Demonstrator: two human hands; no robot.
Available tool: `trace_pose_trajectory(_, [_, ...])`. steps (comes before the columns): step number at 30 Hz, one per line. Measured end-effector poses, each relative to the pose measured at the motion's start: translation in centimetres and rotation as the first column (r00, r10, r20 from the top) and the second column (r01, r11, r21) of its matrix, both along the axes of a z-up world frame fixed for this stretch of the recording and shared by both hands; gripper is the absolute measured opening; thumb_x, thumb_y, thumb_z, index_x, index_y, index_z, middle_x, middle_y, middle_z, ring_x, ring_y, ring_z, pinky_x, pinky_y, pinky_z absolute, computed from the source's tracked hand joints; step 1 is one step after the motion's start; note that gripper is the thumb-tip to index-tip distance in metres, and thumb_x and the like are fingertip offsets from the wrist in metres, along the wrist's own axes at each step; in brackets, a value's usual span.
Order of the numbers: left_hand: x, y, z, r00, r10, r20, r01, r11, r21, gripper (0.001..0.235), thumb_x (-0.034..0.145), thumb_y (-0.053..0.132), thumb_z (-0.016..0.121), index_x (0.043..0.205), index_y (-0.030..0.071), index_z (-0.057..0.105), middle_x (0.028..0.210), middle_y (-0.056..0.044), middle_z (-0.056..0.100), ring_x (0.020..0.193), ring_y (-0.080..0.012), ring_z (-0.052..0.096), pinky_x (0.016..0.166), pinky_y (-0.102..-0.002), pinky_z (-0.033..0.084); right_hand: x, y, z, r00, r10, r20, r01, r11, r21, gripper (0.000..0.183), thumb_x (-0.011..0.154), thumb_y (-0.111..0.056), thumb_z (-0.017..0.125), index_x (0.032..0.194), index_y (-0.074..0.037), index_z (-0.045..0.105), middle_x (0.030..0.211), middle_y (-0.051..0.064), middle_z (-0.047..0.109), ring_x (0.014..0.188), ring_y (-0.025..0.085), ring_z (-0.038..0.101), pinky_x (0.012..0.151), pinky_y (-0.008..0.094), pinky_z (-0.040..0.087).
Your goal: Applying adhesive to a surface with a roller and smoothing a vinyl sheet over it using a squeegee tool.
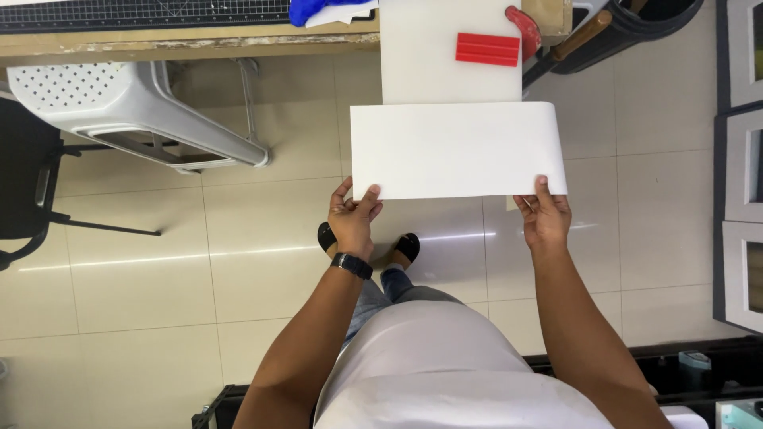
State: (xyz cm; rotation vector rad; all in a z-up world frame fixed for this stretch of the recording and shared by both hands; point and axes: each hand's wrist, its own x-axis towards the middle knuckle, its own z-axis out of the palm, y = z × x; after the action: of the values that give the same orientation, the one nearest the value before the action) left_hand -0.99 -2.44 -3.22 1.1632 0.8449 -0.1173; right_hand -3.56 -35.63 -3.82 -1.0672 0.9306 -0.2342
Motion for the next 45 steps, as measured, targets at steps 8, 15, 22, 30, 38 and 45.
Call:
trace_pose_trajectory(8, [-0.1,0.1,-2.1,0.995,0.007,0.097,-0.009,1.0,0.025,0.069,0.085,0.009,0.086,0.145,0.008,0.051,0.082,-0.002,0.066,0.076,-0.0146,0.074,0.08,-0.033,0.069,0.1,-0.2,-0.2,1.0,0.011,0.008,-0.01,0.998,-0.065,0.032,0.093,-0.029,0.085,0.116,-0.015,0.067,0.091,-0.001,0.071,0.079,0.014,0.077,0.089,0.036,0.07])
trace_pose_trajectory(15, [-0.1,0.2,-0.1,0.977,-0.113,0.181,0.032,0.917,0.399,0.091,0.081,0.017,0.091,0.154,0.011,0.037,0.1,-0.004,0.058,0.091,-0.0141,0.06,0.091,-0.035,0.059,-0.8,-1.2,-0.6,0.988,0.033,-0.148,-0.054,0.989,-0.136,0.038,0.098,-0.048,0.077,0.099,-0.013,0.065,0.08,0.004,0.068,0.072,0.02,0.075,0.075,0.042,0.069])
trace_pose_trajectory(22, [2.2,-6.5,2.3,0.538,-0.825,0.172,0.032,0.224,0.974,0.069,0.089,0.006,0.076,0.152,0.015,0.051,0.156,-0.014,0.048,0.153,-0.0426,0.032,0.127,-0.055,0.024,-0.9,0.9,0.4,0.953,0.096,0.289,0.013,0.936,-0.353,0.032,0.107,-0.053,0.046,0.114,-0.025,0.059,0.11,-0.006,0.064,0.088,0.005,0.06,0.074,0.02,0.06])
trace_pose_trajectory(30, [6.3,-9.0,2.3,0.226,-0.853,-0.47,0.317,-0.392,0.864,0.063,0.112,0.038,0.037,0.167,0.016,0.015,0.175,-0.008,0.007,0.161,-0.0325,-0.003,0.131,-0.049,-0.002,6.2,8.3,3.1,0.575,0.799,-0.177,-0.321,0.021,-0.947,0.061,0.112,-0.028,0.039,0.163,0.0,0.02,0.166,0.024,0.03,0.151,0.041,0.031,0.127,0.054,0.017])
trace_pose_trajectory(38, [5.9,-1.5,2.6,0.631,-0.671,-0.39,0.516,-0.013,0.857,0.073,0.11,0.05,0.041,0.168,0.017,0.011,0.174,-0.016,0.006,0.158,-0.0422,0.013,0.125,-0.059,0.022,10.2,-0.5,1.9,0.765,0.547,-0.341,-0.403,-0.007,-0.915,0.071,0.116,-0.044,0.041,0.166,-0.001,0.012,0.17,0.025,0.018,0.155,0.044,0.019,0.127,0.057,0.013])
trace_pose_trajectory(45, [4.8,0.4,0.9,0.955,-0.293,-0.049,0.275,0.808,0.52,0.07,0.085,0.039,0.083,0.143,0.016,0.051,0.1,-0.003,0.068,0.09,-0.0208,0.068,0.078,-0.034,0.058,22.3,1.9,2.3,0.603,0.641,-0.475,-0.251,-0.413,-0.876,0.058,0.108,-0.017,0.058,0.161,-0.005,0.04,0.157,0.02,0.05,0.146,0.045,0.038,0.116,0.062,0.024])
